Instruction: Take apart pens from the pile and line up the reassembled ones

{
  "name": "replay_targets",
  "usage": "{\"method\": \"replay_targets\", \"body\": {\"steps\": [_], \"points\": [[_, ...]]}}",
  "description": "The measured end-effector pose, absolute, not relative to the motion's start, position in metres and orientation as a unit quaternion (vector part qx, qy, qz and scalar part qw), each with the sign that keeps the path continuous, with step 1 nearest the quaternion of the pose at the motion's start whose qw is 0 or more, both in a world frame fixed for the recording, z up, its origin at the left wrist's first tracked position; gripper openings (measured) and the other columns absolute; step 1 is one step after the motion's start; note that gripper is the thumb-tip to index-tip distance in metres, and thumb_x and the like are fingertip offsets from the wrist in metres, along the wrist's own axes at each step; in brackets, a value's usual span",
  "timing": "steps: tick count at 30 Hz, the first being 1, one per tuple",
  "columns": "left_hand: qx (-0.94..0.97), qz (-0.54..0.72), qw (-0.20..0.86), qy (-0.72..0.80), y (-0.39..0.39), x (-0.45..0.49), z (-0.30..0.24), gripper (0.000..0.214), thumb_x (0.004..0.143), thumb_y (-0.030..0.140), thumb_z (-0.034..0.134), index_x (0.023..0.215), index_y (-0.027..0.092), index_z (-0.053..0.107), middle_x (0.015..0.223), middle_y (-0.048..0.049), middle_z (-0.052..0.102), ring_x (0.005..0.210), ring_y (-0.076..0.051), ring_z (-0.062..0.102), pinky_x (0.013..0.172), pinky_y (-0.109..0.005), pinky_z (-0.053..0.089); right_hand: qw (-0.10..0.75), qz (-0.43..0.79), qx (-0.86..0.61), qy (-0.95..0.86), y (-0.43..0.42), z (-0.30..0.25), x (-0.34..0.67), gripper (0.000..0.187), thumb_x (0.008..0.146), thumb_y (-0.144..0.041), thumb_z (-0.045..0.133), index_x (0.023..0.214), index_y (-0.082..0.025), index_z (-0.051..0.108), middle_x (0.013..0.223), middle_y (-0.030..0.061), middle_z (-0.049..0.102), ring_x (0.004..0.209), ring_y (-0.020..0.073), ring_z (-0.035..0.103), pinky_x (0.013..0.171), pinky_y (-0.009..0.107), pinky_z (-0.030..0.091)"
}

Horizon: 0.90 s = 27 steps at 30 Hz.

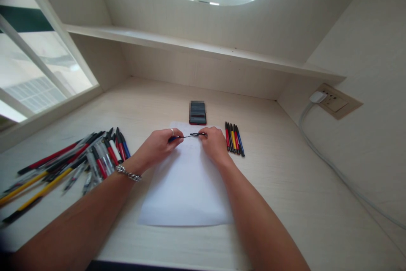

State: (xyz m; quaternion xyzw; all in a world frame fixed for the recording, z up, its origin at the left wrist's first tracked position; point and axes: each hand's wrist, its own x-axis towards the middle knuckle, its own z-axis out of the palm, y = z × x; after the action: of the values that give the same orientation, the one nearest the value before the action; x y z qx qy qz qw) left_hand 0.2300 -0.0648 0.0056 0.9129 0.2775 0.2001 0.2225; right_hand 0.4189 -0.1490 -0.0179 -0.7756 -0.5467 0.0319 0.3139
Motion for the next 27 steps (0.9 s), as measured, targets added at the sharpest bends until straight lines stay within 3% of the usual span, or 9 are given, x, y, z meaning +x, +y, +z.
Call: {"method": "replay_targets", "body": {"steps": [9, 18, 27], "points": [[0.914, 0.199, 0.223, 0.273, -0.067, 0.231, 0.005, 0.017, 0.087, 0.031, 0.052, 0.091, 0.025, 0.067, 0.082, -0.0020, 0.070, 0.076, -0.019, 0.062, 0.070, -0.029, 0.044, 0.280, 0.027, -0.791, -0.543, -0.149, -0.021, 0.418, 0.027, 0.082, -0.022, 0.059, 0.105, -0.021, 0.072, 0.102, 0.0110, 0.066, 0.095, 0.0230, 0.058, 0.087, 0.034, 0.041], [0.920, 0.217, 0.190, 0.263, -0.071, 0.231, 0.007, 0.017, 0.087, 0.030, 0.051, 0.091, 0.024, 0.066, 0.085, -0.0031, 0.067, 0.079, -0.019, 0.060, 0.073, -0.029, 0.044, 0.439, 0.075, -0.727, -0.523, -0.171, 0.013, 0.415, 0.022, 0.087, -0.031, 0.054, 0.097, -0.023, 0.072, 0.099, 0.0050, 0.071, 0.083, 0.0189, 0.062, 0.079, 0.032, 0.045], [0.924, 0.208, 0.184, 0.263, -0.075, 0.233, 0.007, 0.016, 0.086, 0.031, 0.053, 0.090, 0.024, 0.067, 0.085, -0.0038, 0.066, 0.079, -0.019, 0.060, 0.073, -0.029, 0.045, 0.396, 0.080, -0.718, -0.567, -0.186, 0.011, 0.400, 0.015, 0.085, -0.026, 0.059, 0.092, -0.025, 0.073, 0.093, 0.0044, 0.071, 0.085, 0.0199, 0.063, 0.077, 0.033, 0.046]]}}
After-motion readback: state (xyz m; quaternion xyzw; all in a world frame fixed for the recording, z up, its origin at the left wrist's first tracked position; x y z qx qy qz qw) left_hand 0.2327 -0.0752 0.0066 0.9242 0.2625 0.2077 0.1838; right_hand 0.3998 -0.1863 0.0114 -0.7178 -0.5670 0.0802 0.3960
